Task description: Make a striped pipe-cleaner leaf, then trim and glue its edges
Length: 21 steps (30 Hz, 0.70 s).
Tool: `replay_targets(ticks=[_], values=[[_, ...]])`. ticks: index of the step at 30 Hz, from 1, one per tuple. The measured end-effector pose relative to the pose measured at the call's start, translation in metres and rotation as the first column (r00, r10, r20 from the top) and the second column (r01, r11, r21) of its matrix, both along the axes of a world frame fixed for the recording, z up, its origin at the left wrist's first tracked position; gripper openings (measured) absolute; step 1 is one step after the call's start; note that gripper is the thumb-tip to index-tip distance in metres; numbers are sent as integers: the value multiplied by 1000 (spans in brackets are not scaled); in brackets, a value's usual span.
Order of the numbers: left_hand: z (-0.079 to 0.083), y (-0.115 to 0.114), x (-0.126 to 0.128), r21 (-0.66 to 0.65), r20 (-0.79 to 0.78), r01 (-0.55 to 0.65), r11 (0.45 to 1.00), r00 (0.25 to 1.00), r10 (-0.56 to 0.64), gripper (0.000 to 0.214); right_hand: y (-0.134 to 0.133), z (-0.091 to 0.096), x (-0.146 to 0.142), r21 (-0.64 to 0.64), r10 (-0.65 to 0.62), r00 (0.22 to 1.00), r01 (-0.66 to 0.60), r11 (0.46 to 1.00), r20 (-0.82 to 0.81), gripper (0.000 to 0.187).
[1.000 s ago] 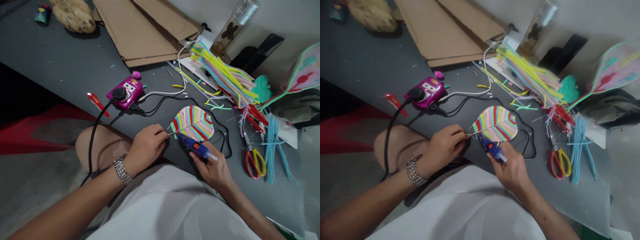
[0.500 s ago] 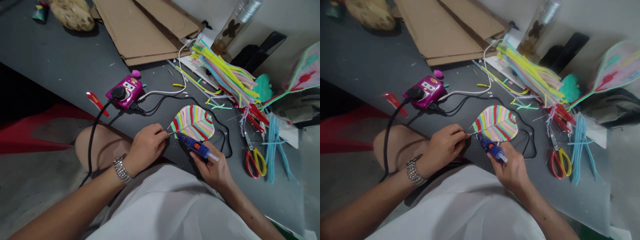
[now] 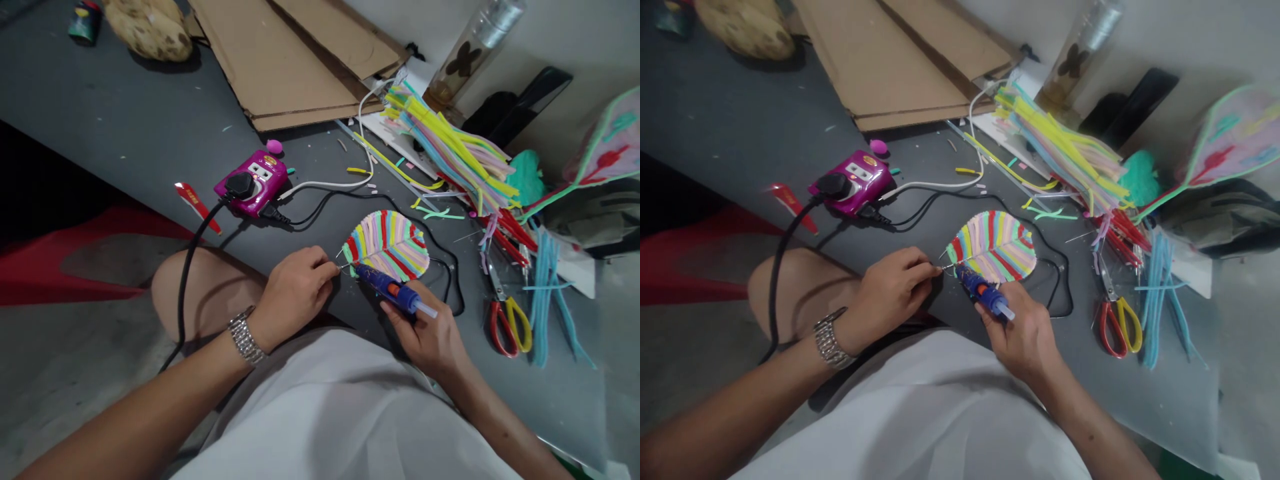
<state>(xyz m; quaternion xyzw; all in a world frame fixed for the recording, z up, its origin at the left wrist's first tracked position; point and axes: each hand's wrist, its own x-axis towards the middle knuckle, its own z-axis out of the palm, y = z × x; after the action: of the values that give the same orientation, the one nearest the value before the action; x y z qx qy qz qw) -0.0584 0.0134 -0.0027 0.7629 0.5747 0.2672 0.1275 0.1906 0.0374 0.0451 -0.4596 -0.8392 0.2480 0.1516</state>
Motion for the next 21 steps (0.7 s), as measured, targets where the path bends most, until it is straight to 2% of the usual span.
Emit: replay_targets(ticks=[10,21], values=[[-9,-2,0,82,76,-28,996,997,22,15,-1,-1,0,-16,-4,1000,4,1000,-3,16],[-3,-1,2,3,29,-35,999,999,35,16,-3,0,-3,-2,20,999,-20,1000,-31,17]])
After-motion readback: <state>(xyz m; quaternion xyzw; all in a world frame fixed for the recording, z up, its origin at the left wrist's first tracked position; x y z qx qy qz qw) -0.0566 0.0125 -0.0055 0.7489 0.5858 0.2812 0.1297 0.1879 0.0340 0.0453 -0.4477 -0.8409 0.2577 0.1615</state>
